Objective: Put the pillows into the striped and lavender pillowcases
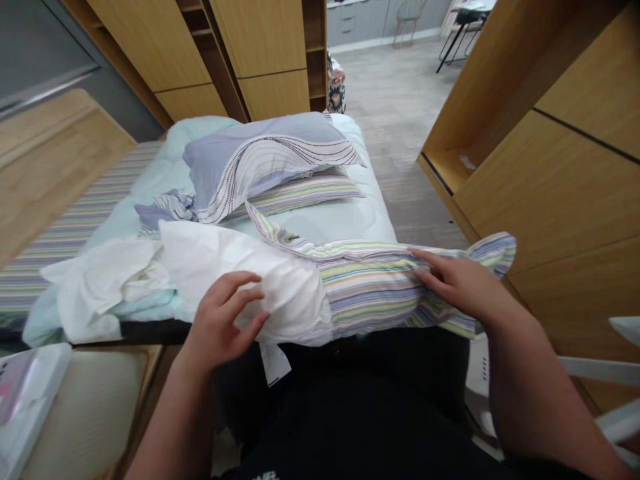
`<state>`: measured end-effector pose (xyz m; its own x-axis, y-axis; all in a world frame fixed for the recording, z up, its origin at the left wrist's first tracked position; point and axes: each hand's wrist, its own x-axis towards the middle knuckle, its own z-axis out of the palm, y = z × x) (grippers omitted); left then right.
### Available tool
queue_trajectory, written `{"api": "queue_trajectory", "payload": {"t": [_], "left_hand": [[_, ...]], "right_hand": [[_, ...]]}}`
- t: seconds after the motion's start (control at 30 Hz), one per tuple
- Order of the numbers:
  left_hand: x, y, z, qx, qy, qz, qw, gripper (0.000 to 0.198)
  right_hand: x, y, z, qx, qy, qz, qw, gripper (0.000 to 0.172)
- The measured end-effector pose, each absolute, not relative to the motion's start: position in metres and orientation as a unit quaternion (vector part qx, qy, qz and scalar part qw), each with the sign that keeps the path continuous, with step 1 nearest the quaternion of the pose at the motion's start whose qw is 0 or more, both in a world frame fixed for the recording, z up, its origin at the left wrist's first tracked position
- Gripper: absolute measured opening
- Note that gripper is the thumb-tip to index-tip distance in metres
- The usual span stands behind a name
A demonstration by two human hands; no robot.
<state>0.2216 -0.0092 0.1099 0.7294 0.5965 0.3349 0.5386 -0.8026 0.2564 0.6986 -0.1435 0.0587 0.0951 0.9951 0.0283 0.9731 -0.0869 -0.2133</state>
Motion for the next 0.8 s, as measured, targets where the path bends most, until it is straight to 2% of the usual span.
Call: {"api": "queue_trajectory", "payload": {"t": [0.1,0.2,0.23,0.3,0.4,0.47,0.57,0.67,0.8], "left_hand": [[0.271,0.004,0.093,0.935,0.312,0.165,0.038,0.045],[0.313,0.001,0.065,0.930,0.358,0.082,0.002,0.059],[0.321,-0.004,0.058,0.928,0.367,0.064,-0.003,0.058],[0.328,-0.014,0.046,0.928,0.370,0.036,0.001,0.053],[0.318,-0.020,0.038,0.932,0.361,0.008,0.020,0.040],[0.304,-0.017,0.041,0.925,0.379,0.002,0.030,0.034],[0.272,-0.010,0.058,0.907,0.419,-0.003,0.035,0.028],[0.226,-0.013,0.089,0.909,0.415,0.036,0.025,0.027],[0.145,-0.019,0.124,0.873,0.428,0.233,-0.029,0.023]], "right_hand": [[0.670,-0.125,0.068,-0.734,-0.679,-0.015,0.028,0.056],[0.637,-0.113,0.071,-0.690,-0.716,-0.079,0.066,0.044],[0.627,-0.110,0.069,-0.672,-0.731,-0.079,0.087,0.039],[0.615,-0.104,0.062,-0.656,-0.745,-0.054,0.109,0.042],[0.617,-0.100,0.045,-0.669,-0.737,-0.003,0.093,0.039],[0.628,-0.101,0.036,-0.674,-0.732,-0.006,0.099,0.045],[0.647,-0.110,0.035,-0.673,-0.721,-0.079,0.144,0.057],[0.662,-0.122,0.046,-0.671,-0.707,-0.129,0.182,0.058],[0.694,-0.133,0.045,-0.718,-0.645,-0.130,0.228,0.062]]}}
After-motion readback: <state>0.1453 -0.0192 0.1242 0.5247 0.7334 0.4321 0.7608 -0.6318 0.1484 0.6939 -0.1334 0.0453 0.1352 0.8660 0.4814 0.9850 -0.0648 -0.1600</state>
